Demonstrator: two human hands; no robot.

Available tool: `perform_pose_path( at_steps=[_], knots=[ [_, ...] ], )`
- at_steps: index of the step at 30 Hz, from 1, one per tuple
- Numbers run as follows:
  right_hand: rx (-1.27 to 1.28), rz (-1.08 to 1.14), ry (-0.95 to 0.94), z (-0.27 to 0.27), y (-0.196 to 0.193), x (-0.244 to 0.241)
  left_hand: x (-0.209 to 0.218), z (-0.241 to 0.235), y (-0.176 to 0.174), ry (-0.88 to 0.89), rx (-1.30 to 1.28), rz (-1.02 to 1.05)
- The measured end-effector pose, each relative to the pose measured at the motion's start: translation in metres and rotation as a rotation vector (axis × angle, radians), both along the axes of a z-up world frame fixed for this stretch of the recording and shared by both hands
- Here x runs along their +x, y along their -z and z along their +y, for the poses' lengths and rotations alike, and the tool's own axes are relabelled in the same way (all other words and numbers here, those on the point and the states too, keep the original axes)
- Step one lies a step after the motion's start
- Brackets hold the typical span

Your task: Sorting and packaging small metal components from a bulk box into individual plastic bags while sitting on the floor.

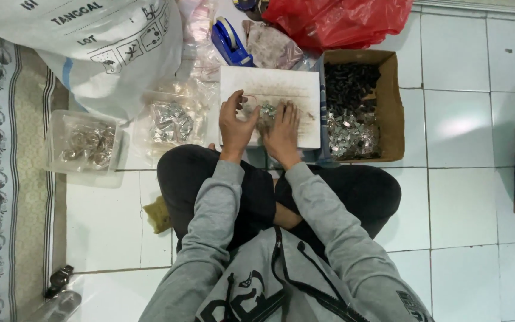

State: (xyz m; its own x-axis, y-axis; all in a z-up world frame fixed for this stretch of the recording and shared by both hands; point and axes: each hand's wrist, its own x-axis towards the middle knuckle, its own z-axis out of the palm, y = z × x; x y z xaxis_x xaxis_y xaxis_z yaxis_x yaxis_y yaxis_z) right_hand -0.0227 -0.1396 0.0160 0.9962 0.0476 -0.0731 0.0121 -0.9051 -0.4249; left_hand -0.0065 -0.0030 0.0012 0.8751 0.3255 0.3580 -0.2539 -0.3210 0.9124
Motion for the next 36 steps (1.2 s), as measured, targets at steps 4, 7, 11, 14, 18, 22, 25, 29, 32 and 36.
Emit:
perform_pose_path(
  at_steps=[4,7,11,14,18,22,25,29,32,36],
  knots=[
    [-0.05,-0.108,-0.158,0.008,0.015,0.021,0.008,0.002,-0.005,-0.006,0.044,-0.029],
    [-0.143,-0.26,-0.256,0.002,0.021,0.025,0.003,-0.001,-0.007,0.015,0.05,-0.02],
    [-0.239,-0.351,-0.348,-0.016,0.025,0.03,0.0,-0.003,-0.008,0.055,0.061,0.004],
    [-0.258,-0.367,-0.395,-0.024,0.013,0.033,0.002,-0.005,-0.002,0.084,0.084,0.0],
    [-0.343,-0.379,-0.419,-0.033,0.023,0.041,0.002,-0.008,0.0,0.122,0.095,0.002],
    [-0.25,-0.367,-0.426,-0.038,0.006,0.05,0.005,-0.011,0.0,0.15,0.153,0.0],
    [-0.002,-0.298,-0.337,-0.047,0.001,0.055,0.004,-0.014,0.004,0.167,0.155,0.005],
    [0.587,-0.094,0.058,-0.075,0.038,0.073,0.006,-0.02,0.003,0.193,0.147,-0.003],
    [0.973,-0.051,0.129,-0.085,0.031,0.074,0.012,-0.023,0.005,0.227,0.122,0.008],
    [1.0,-0.063,0.119,-0.085,-0.004,0.065,0.016,-0.029,0.013,0.244,0.141,-0.012]
  ],
)
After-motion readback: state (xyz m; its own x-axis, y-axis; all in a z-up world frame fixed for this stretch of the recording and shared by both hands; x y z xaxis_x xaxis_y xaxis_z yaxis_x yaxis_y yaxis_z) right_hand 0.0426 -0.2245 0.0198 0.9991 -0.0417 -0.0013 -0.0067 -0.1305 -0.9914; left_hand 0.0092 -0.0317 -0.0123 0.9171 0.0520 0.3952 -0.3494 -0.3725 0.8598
